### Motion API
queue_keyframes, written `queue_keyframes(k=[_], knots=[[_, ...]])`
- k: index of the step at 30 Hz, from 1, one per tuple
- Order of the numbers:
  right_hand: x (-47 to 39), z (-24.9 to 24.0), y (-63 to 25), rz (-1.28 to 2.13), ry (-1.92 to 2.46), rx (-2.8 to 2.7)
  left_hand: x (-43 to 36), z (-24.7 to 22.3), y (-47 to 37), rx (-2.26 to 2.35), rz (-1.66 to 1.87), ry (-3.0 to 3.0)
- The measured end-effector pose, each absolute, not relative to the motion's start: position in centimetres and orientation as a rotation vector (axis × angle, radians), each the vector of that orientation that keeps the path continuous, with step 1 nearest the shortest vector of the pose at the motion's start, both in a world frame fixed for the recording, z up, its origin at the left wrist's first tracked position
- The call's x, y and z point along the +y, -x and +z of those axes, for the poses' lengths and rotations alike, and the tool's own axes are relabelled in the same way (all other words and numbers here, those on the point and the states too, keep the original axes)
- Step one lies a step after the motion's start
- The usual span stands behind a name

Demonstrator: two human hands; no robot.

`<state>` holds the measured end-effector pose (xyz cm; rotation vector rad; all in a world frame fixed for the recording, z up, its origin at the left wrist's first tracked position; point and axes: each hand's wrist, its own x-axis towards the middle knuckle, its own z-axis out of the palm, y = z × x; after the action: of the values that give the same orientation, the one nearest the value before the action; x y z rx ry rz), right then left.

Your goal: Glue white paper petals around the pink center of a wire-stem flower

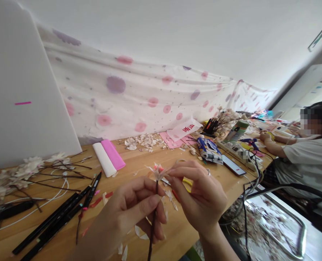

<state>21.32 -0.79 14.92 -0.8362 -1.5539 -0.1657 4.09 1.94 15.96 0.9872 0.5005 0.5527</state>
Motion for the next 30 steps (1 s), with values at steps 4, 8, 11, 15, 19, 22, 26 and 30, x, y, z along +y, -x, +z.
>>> queue_keyframes(k=[4, 8, 11, 15, 19, 22, 26, 30], knots=[[-0.9, 15.1, -21.3, -0.167, 0.849, -1.567, 1.8, 16.0, -4.1, 0.515, 0.565, -0.979], [-1.0, 15.1, -21.4, -0.192, 0.857, -1.575, 1.9, 15.5, -4.2, 0.495, 0.584, -0.986], [-1.0, 15.1, -21.4, -0.199, 0.870, -1.589, 2.2, 14.8, -4.3, 0.430, 0.598, -0.995], [-0.9, 15.1, -21.4, -0.204, 0.882, -1.603, 2.4, 14.0, -4.4, 0.401, 0.614, -1.013], [-0.9, 15.4, -21.3, -0.276, 0.866, -1.648, 2.2, 14.1, -4.3, 0.434, 0.637, -1.056], [-0.9, 15.5, -21.3, -0.318, 0.864, -1.676, 2.1, 14.2, -4.2, 0.434, 0.636, -1.053], [-1.2, 15.0, -21.4, -0.348, 0.862, -1.593, 2.2, 14.1, -4.1, 0.417, 0.631, -1.047], [-1.5, 14.1, -21.5, -0.174, 0.861, -1.455, 2.1, 13.9, -3.9, 0.412, 0.653, -1.074]])
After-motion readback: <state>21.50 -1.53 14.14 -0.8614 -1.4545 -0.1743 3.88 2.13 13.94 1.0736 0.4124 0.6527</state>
